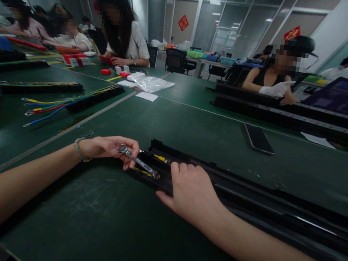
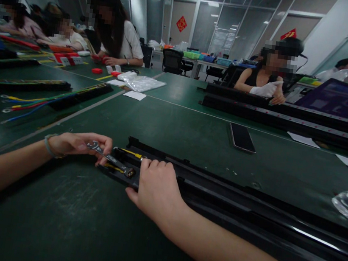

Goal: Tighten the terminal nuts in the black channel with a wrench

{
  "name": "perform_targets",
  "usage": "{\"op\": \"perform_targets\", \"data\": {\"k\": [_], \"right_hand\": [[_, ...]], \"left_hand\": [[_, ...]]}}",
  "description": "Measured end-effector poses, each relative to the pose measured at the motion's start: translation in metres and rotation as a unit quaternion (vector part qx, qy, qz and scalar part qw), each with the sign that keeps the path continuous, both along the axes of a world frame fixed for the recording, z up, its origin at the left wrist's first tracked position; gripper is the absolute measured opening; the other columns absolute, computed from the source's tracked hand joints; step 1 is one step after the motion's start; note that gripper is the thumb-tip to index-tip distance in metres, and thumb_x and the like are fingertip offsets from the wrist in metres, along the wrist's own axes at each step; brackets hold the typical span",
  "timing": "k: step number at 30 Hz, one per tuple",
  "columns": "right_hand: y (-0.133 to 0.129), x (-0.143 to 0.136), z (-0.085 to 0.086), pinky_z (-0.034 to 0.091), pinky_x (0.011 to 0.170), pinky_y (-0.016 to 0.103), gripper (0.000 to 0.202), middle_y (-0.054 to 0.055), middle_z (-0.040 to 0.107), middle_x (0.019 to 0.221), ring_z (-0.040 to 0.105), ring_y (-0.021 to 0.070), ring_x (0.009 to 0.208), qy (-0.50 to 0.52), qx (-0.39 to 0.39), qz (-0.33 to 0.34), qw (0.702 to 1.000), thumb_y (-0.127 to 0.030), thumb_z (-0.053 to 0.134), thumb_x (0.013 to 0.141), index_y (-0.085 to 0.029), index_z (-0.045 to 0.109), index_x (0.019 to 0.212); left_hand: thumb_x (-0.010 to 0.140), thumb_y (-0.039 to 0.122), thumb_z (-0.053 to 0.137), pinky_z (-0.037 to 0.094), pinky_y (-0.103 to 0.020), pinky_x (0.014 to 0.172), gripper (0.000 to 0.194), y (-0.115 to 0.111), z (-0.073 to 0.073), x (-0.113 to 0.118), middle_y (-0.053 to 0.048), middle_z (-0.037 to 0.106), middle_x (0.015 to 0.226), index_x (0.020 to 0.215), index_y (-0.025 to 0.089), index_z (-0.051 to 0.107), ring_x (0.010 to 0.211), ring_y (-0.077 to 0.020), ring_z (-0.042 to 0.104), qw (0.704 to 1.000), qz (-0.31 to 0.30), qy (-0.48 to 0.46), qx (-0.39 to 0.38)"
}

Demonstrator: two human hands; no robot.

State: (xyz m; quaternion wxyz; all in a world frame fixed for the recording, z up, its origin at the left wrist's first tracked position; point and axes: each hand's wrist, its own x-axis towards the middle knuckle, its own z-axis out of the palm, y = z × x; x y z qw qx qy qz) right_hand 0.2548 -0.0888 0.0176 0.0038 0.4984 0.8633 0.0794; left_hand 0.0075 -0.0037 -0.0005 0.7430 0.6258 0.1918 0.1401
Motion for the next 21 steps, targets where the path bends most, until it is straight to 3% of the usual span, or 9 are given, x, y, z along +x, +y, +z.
{"op": "perform_targets", "data": {"k": [12, 17, 21], "right_hand": [[0.0002, 0.0001, -0.0040, 0.035, 0.059, 0.034, 0.047, 0.009, 0.056, 0.075, 0.051, 0.0217, 0.066, -0.002, 0.029, 0.008, 1.000, -0.057, 0.039, 0.070, -0.014, 0.050, 0.086], [0.0003, 0.0001, -0.0026, 0.036, 0.058, 0.034, 0.048, 0.009, 0.056, 0.076, 0.051, 0.0221, 0.066, 0.004, 0.015, 0.006, 1.000, -0.057, 0.039, 0.070, -0.014, 0.051, 0.087], [0.0010, 0.0003, -0.0026, 0.036, 0.059, 0.034, 0.048, 0.009, 0.056, 0.076, 0.051, 0.0220, 0.067, 0.001, 0.017, 0.007, 1.000, -0.057, 0.038, 0.071, -0.014, 0.050, 0.089]], "left_hand": [[0.060, 0.031, 0.055, 0.042, -0.032, 0.068, 0.052, -0.0011, 0.0007, 0.0044, -0.011, 0.053, 0.091, 0.105, 0.012, 0.038, 0.077, -0.0229, 0.049, 1.000, 0.007, -0.021, -0.014], [0.060, 0.032, 0.055, 0.041, -0.033, 0.068, 0.048, 0.0004, -0.0003, 0.0023, -0.011, 0.054, 0.089, 0.101, 0.012, 0.043, 0.076, -0.0229, 0.049, 1.000, 0.002, -0.020, -0.005], [0.060, 0.032, 0.054, 0.041, -0.031, 0.065, 0.040, -0.0002, -0.0008, 0.0000, -0.007, 0.052, 0.074, 0.093, 0.010, 0.050, 0.067, -0.0195, 0.048, 1.000, -0.002, -0.016, 0.008]]}}
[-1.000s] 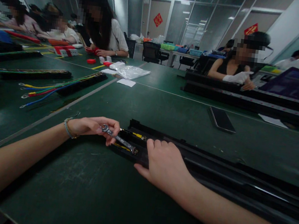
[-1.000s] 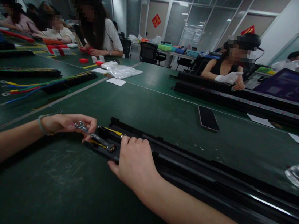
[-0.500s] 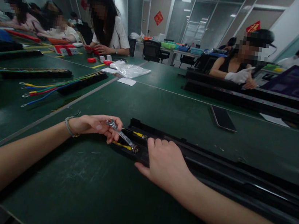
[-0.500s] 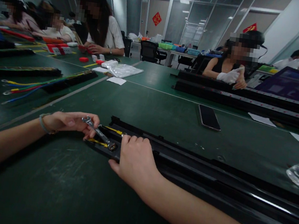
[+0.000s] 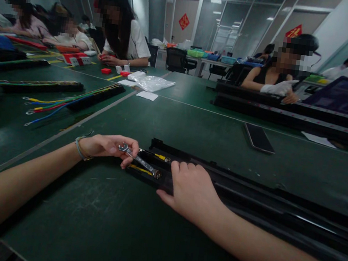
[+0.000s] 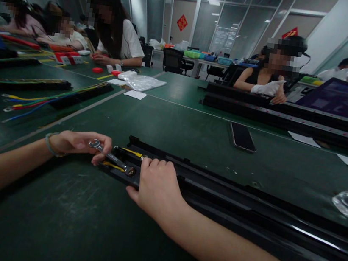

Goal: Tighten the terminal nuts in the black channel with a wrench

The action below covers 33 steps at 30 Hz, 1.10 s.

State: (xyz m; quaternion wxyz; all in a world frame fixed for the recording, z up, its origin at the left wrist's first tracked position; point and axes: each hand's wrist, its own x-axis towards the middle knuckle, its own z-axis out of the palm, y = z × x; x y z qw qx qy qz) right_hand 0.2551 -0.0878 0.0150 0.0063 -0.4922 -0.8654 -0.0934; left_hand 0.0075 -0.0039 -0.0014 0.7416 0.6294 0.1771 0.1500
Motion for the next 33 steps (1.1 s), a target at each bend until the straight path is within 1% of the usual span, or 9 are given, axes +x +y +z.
{"op": "perform_targets", "data": {"k": [5, 10, 16, 21, 25, 29, 33], "right_hand": [[0.0004, 0.0001, -0.0002, 0.035, 0.059, 0.033, 0.048, 0.009, 0.056, 0.076, 0.051, 0.0217, 0.067, -0.007, -0.001, 0.000, 1.000, -0.057, 0.039, 0.071, -0.014, 0.050, 0.089], [-0.0001, 0.0006, -0.0005, 0.035, 0.058, 0.033, 0.048, 0.009, 0.056, 0.075, 0.050, 0.0215, 0.066, -0.008, -0.001, 0.001, 1.000, -0.058, 0.037, 0.071, -0.014, 0.050, 0.087], [0.0000, -0.0001, -0.0016, 0.034, 0.059, 0.033, 0.047, 0.009, 0.056, 0.076, 0.051, 0.0215, 0.067, 0.003, 0.004, -0.002, 1.000, -0.057, 0.039, 0.070, -0.014, 0.050, 0.088], [-0.0003, 0.0000, -0.0004, 0.035, 0.059, 0.034, 0.047, 0.009, 0.056, 0.075, 0.051, 0.0222, 0.067, 0.005, 0.002, -0.002, 1.000, -0.057, 0.040, 0.070, -0.014, 0.050, 0.088], [-0.0005, 0.0005, -0.0005, 0.035, 0.059, 0.034, 0.048, 0.010, 0.056, 0.076, 0.051, 0.0220, 0.068, 0.003, -0.003, -0.002, 1.000, -0.057, 0.038, 0.070, -0.014, 0.050, 0.088], [-0.0005, 0.0003, -0.0011, 0.036, 0.060, 0.034, 0.049, 0.010, 0.056, 0.075, 0.051, 0.0219, 0.067, 0.002, 0.003, -0.001, 1.000, -0.057, 0.038, 0.070, -0.014, 0.050, 0.088], [-0.0006, -0.0002, 0.0001, 0.037, 0.060, 0.034, 0.049, 0.010, 0.056, 0.077, 0.052, 0.0220, 0.068, -0.005, -0.006, -0.003, 1.000, -0.057, 0.039, 0.071, -0.013, 0.050, 0.089]], "left_hand": [[0.058, 0.032, 0.056, 0.042, -0.031, 0.061, 0.037, -0.0005, -0.0006, -0.0003, -0.003, 0.046, 0.066, 0.089, 0.011, 0.052, 0.059, -0.0164, 0.042, 1.000, 0.000, 0.001, -0.010], [0.058, 0.031, 0.056, 0.042, -0.033, 0.062, 0.036, -0.0006, -0.0011, -0.0002, -0.001, 0.041, 0.062, 0.088, 0.012, 0.052, 0.055, -0.0152, 0.039, 1.000, 0.001, -0.009, -0.020], [0.056, 0.031, 0.054, 0.042, -0.034, 0.063, 0.049, 0.0006, -0.0028, 0.0000, -0.003, 0.043, 0.069, 0.100, 0.012, 0.045, 0.062, -0.0181, 0.044, 0.998, 0.038, -0.039, -0.035], [0.055, 0.030, 0.053, 0.041, -0.034, 0.063, 0.054, 0.0020, -0.0032, 0.0002, -0.004, 0.046, 0.072, 0.104, 0.013, 0.040, 0.066, -0.0208, 0.047, 0.998, 0.042, -0.043, -0.036], [0.055, 0.031, 0.054, 0.041, -0.034, 0.064, 0.045, 0.0028, -0.0039, -0.0016, -0.005, 0.048, 0.071, 0.096, 0.013, 0.045, 0.067, -0.0213, 0.048, 0.998, 0.035, -0.043, -0.039], [0.058, 0.032, 0.054, 0.040, -0.034, 0.066, 0.032, 0.0028, -0.0024, -0.0033, -0.006, 0.052, 0.067, 0.083, 0.013, 0.050, 0.067, -0.0226, 0.049, 0.999, 0.003, -0.034, -0.037], [0.059, 0.033, 0.054, 0.040, -0.034, 0.064, 0.027, 0.0030, -0.0002, -0.0035, -0.007, 0.055, 0.064, 0.078, 0.013, 0.051, 0.065, -0.0234, 0.050, 0.999, -0.021, -0.021, -0.034]]}}
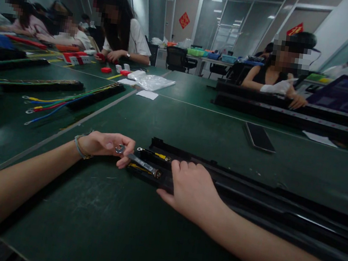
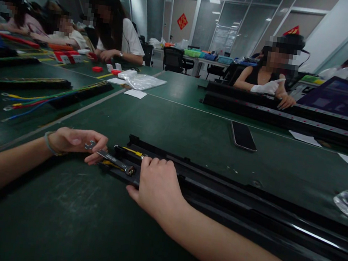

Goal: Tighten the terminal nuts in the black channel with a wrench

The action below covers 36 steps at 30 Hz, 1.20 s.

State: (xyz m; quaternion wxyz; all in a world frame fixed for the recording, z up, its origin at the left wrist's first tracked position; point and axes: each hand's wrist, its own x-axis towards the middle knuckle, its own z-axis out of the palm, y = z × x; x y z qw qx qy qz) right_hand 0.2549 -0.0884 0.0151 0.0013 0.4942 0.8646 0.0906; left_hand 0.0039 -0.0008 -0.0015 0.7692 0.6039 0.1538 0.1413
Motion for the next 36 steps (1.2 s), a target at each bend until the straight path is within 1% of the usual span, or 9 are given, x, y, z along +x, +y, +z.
{"op": "perform_targets", "data": {"k": [3, 6, 11, 15, 19, 28, 32, 36], "right_hand": [[0.0000, -0.0001, 0.0012, 0.037, 0.060, 0.034, 0.049, 0.010, 0.056, 0.077, 0.052, 0.0219, 0.069, -0.002, -0.002, -0.001, 1.000, -0.057, 0.038, 0.071, -0.013, 0.050, 0.090], [-0.0001, -0.0001, 0.0020, 0.037, 0.060, 0.034, 0.049, 0.010, 0.057, 0.077, 0.052, 0.0214, 0.068, -0.002, -0.001, 0.001, 1.000, -0.057, 0.038, 0.072, -0.013, 0.050, 0.090], [-0.0007, -0.0001, 0.0027, 0.038, 0.060, 0.034, 0.048, 0.010, 0.057, 0.077, 0.053, 0.0217, 0.068, -0.002, -0.007, 0.001, 1.000, -0.057, 0.037, 0.072, -0.014, 0.050, 0.090], [-0.0009, -0.0002, 0.0024, 0.037, 0.060, 0.035, 0.048, 0.010, 0.057, 0.077, 0.053, 0.0224, 0.069, 0.004, -0.004, -0.002, 1.000, -0.056, 0.040, 0.071, -0.013, 0.050, 0.091], [-0.0003, -0.0001, 0.0012, 0.037, 0.060, 0.035, 0.048, 0.010, 0.057, 0.077, 0.052, 0.0219, 0.068, 0.002, -0.007, -0.004, 1.000, -0.057, 0.039, 0.071, -0.014, 0.050, 0.090], [0.0000, -0.0006, 0.0042, 0.037, 0.061, 0.034, 0.050, 0.011, 0.057, 0.079, 0.053, 0.0218, 0.070, -0.008, -0.023, -0.005, 1.000, -0.057, 0.037, 0.072, -0.013, 0.050, 0.093], [-0.0003, -0.0008, 0.0042, 0.038, 0.061, 0.035, 0.050, 0.011, 0.057, 0.079, 0.053, 0.0222, 0.070, -0.004, -0.018, -0.005, 1.000, -0.056, 0.038, 0.072, -0.013, 0.050, 0.093], [0.0000, -0.0011, 0.0028, 0.038, 0.062, 0.035, 0.050, 0.011, 0.057, 0.079, 0.053, 0.0226, 0.071, -0.003, -0.019, -0.004, 1.000, -0.056, 0.039, 0.071, -0.013, 0.050, 0.093]], "left_hand": [[0.059, 0.033, 0.054, 0.040, -0.034, 0.064, 0.028, -0.0002, -0.0004, 0.0001, -0.007, 0.055, 0.066, 0.079, 0.014, 0.051, 0.066, -0.0234, 0.050, 1.000, 0.000, -0.003, 0.003], [0.058, 0.032, 0.053, 0.040, -0.034, 0.065, 0.031, -0.0010, -0.0017, 0.0007, -0.007, 0.053, 0.068, 0.082, 0.013, 0.051, 0.068, -0.0234, 0.050, 1.000, 0.018, -0.011, 0.003], [0.054, 0.031, 0.054, 0.040, -0.034, 0.065, 0.041, -0.0019, -0.0020, 0.0032, -0.005, 0.049, 0.071, 0.091, 0.013, 0.046, 0.068, -0.0229, 0.049, 0.999, 0.044, -0.017, -0.008], [0.053, 0.030, 0.054, 0.041, -0.034, 0.065, 0.050, -0.0018, -0.0019, 0.0041, -0.006, 0.049, 0.075, 0.098, 0.013, 0.043, 0.069, -0.0229, 0.049, 0.998, 0.048, -0.018, -0.021], [0.053, 0.030, 0.053, 0.040, -0.035, 0.066, 0.052, -0.0020, -0.0022, 0.0040, -0.006, 0.049, 0.076, 0.101, 0.013, 0.041, 0.069, -0.0230, 0.049, 0.998, 0.048, -0.020, -0.023], [0.054, 0.031, 0.054, 0.040, -0.034, 0.067, 0.046, -0.0019, -0.0023, 0.0040, -0.006, 0.050, 0.073, 0.096, 0.012, 0.045, 0.070, -0.0230, 0.049, 0.999, 0.041, -0.023, -0.016], [0.057, 0.032, 0.052, 0.040, -0.034, 0.067, 0.036, -0.0011, -0.0030, 0.0015, -0.007, 0.054, 0.070, 0.087, 0.012, 0.050, 0.070, -0.0236, 0.049, 0.999, 0.031, -0.018, 0.006], [0.058, 0.032, 0.052, 0.040, -0.034, 0.066, 0.032, -0.0001, -0.0026, -0.0008, -0.008, 0.059, 0.069, 0.084, 0.013, 0.052, 0.069, -0.0247, 0.051, 1.000, 0.021, -0.007, 0.018]]}}
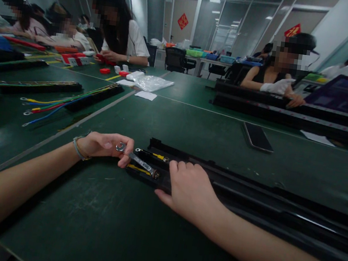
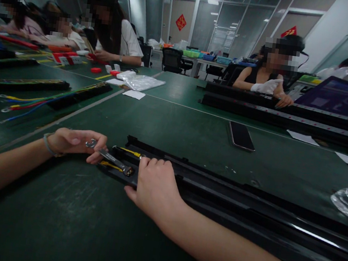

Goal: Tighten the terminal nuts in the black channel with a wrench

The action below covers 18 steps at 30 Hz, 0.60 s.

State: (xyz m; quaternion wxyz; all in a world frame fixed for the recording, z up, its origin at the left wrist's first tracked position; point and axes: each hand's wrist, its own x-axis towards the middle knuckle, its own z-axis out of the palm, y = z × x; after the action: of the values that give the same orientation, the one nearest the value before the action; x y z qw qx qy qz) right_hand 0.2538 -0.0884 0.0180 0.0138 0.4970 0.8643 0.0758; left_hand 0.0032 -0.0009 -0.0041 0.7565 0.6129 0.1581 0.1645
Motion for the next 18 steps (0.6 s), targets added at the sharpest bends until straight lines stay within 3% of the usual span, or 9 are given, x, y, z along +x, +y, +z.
{"op": "perform_targets", "data": {"k": [8, 18], "right_hand": [[0.0003, 0.0007, -0.0014, 0.038, 0.062, 0.035, 0.049, 0.010, 0.057, 0.078, 0.053, 0.0228, 0.070, 0.008, 0.012, 0.001, 1.000, -0.056, 0.039, 0.071, -0.013, 0.050, 0.092], [0.0002, 0.0005, -0.0014, 0.038, 0.061, 0.035, 0.050, 0.011, 0.057, 0.078, 0.053, 0.0220, 0.069, -0.002, 0.015, 0.001, 1.000, -0.057, 0.038, 0.071, -0.013, 0.051, 0.090]], "left_hand": [[0.058, 0.031, 0.051, 0.040, -0.035, 0.068, 0.033, -0.0002, 0.0017, 0.0008, -0.010, 0.061, 0.073, 0.085, 0.012, 0.052, 0.073, -0.0260, 0.051, 1.000, -0.003, -0.001, -0.001], [0.053, 0.030, 0.052, 0.040, -0.034, 0.066, 0.054, -0.0003, -0.0013, 0.0037, -0.010, 0.055, 0.080, 0.103, 0.013, 0.041, 0.071, -0.0247, 0.051, 0.999, 0.018, -0.013, -0.032]]}}
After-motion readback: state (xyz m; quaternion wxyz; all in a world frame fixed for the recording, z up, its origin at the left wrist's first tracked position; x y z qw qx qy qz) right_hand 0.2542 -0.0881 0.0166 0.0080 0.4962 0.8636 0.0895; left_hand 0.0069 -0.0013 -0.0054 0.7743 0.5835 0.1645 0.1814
